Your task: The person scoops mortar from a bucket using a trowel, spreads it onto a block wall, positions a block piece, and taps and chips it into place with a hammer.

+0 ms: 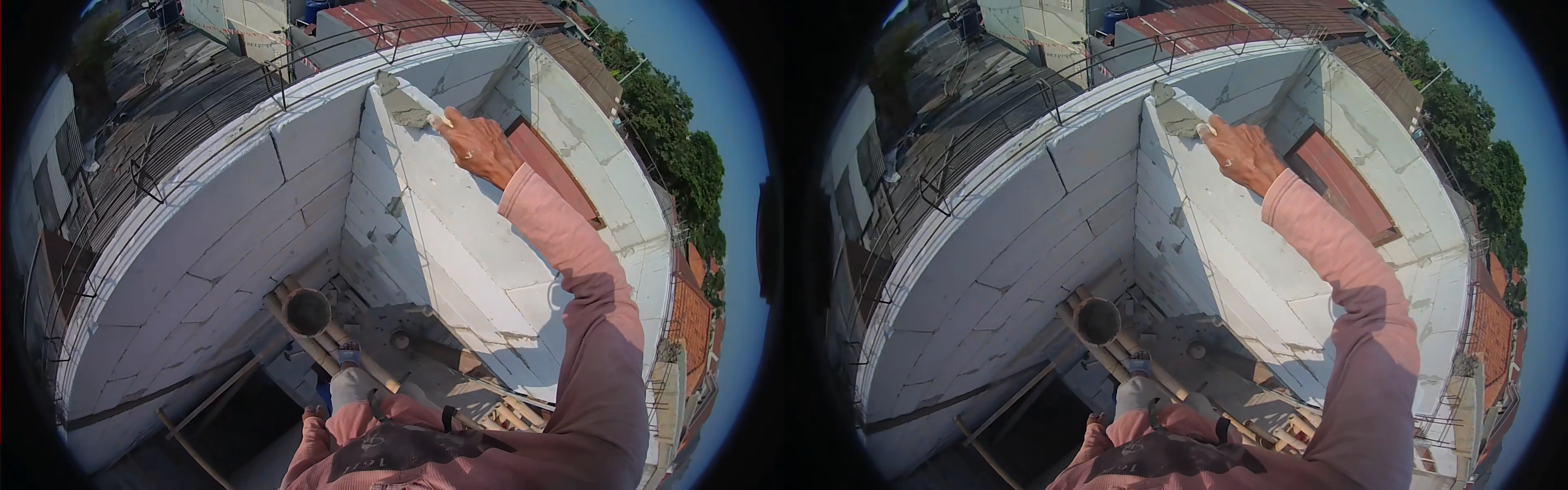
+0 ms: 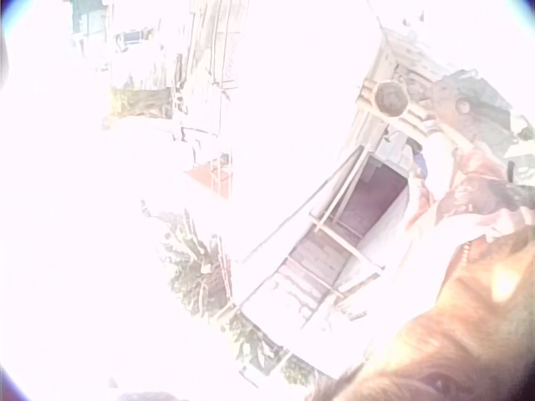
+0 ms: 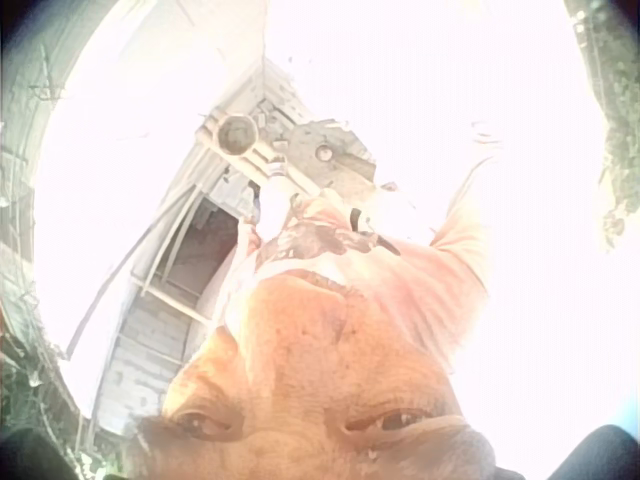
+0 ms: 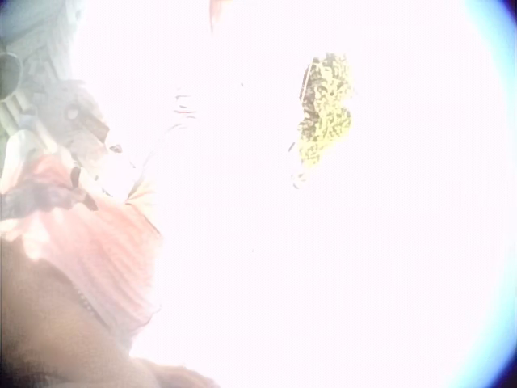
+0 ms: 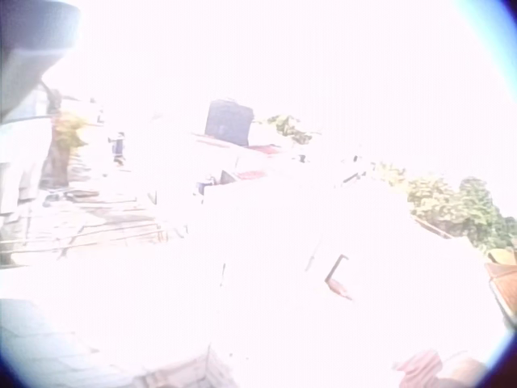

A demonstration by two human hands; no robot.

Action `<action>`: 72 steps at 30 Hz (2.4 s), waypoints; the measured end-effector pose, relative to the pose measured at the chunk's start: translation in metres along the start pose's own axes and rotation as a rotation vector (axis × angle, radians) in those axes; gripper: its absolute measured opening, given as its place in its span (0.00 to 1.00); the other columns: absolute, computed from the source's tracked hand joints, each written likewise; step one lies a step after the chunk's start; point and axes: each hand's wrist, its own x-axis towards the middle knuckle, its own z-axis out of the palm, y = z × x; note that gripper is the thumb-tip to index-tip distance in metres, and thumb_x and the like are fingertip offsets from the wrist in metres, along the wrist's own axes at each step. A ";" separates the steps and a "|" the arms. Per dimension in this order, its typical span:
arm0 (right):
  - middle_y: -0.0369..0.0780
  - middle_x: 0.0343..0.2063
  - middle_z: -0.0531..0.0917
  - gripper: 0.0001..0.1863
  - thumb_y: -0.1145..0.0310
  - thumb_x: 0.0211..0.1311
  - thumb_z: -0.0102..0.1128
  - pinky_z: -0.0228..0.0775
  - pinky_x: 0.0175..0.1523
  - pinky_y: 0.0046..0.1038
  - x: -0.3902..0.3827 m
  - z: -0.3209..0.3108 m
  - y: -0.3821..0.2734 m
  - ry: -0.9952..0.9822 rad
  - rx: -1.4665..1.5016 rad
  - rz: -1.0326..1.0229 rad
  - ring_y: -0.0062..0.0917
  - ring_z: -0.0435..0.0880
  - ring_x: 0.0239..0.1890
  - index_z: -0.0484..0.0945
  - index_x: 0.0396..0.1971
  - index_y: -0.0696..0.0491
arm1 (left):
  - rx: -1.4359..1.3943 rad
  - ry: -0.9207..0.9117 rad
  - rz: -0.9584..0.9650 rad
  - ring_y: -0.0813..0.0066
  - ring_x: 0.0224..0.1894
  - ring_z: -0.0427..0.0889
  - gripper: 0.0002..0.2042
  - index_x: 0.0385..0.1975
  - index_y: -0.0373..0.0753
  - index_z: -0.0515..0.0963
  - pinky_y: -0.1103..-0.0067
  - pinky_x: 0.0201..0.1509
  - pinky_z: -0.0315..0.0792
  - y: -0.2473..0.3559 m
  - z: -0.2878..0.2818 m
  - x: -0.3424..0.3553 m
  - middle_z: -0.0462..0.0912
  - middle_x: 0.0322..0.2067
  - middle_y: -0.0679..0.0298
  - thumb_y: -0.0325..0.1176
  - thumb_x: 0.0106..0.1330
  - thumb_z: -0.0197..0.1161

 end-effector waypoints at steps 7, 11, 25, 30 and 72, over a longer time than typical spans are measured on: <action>0.41 0.41 0.75 0.23 0.64 0.61 0.59 0.74 0.47 0.42 0.007 -0.040 0.029 -0.106 0.130 0.173 0.40 0.82 0.43 0.77 0.58 0.43 | 0.128 0.087 0.501 0.56 0.26 0.79 0.21 0.23 0.38 0.79 0.62 0.28 0.65 0.009 -0.021 0.020 0.81 0.24 0.52 0.53 0.63 0.58; 0.40 0.44 0.77 0.23 0.59 0.62 0.58 0.70 0.55 0.40 0.028 -0.015 0.056 -0.100 0.223 0.317 0.40 0.79 0.50 0.77 0.58 0.44 | -0.263 0.272 0.508 0.59 0.20 0.70 0.22 0.19 0.36 0.76 0.61 0.24 0.58 0.035 -0.043 0.016 0.75 0.18 0.51 0.51 0.64 0.58; 0.39 0.49 0.75 0.24 0.62 0.61 0.64 0.70 0.53 0.40 0.023 -0.023 0.082 -0.196 0.244 0.059 0.42 0.78 0.49 0.75 0.58 0.43 | 0.688 -0.071 0.728 0.56 0.43 0.85 0.12 0.34 0.44 0.84 0.62 0.46 0.78 0.017 -0.073 0.047 0.87 0.34 0.57 0.38 0.65 0.53; 0.34 0.47 0.76 0.24 0.69 0.61 0.62 0.76 0.49 0.41 -0.041 0.000 0.080 -0.151 0.066 0.113 0.38 0.82 0.46 0.76 0.57 0.38 | 0.261 -0.149 0.503 0.39 0.41 0.79 0.18 0.36 0.35 0.79 0.56 0.43 0.72 0.083 -0.089 0.067 0.81 0.36 0.43 0.44 0.66 0.52; 0.46 0.31 0.85 0.24 0.56 0.51 0.67 0.74 0.36 0.37 -0.118 0.608 -0.599 -1.201 0.856 -0.071 0.34 0.84 0.31 0.80 0.42 0.60 | 0.239 -0.228 -0.389 0.52 0.46 0.77 0.61 0.74 0.41 0.47 0.61 0.50 0.70 0.160 0.088 -0.116 0.68 0.51 0.52 0.56 0.40 0.78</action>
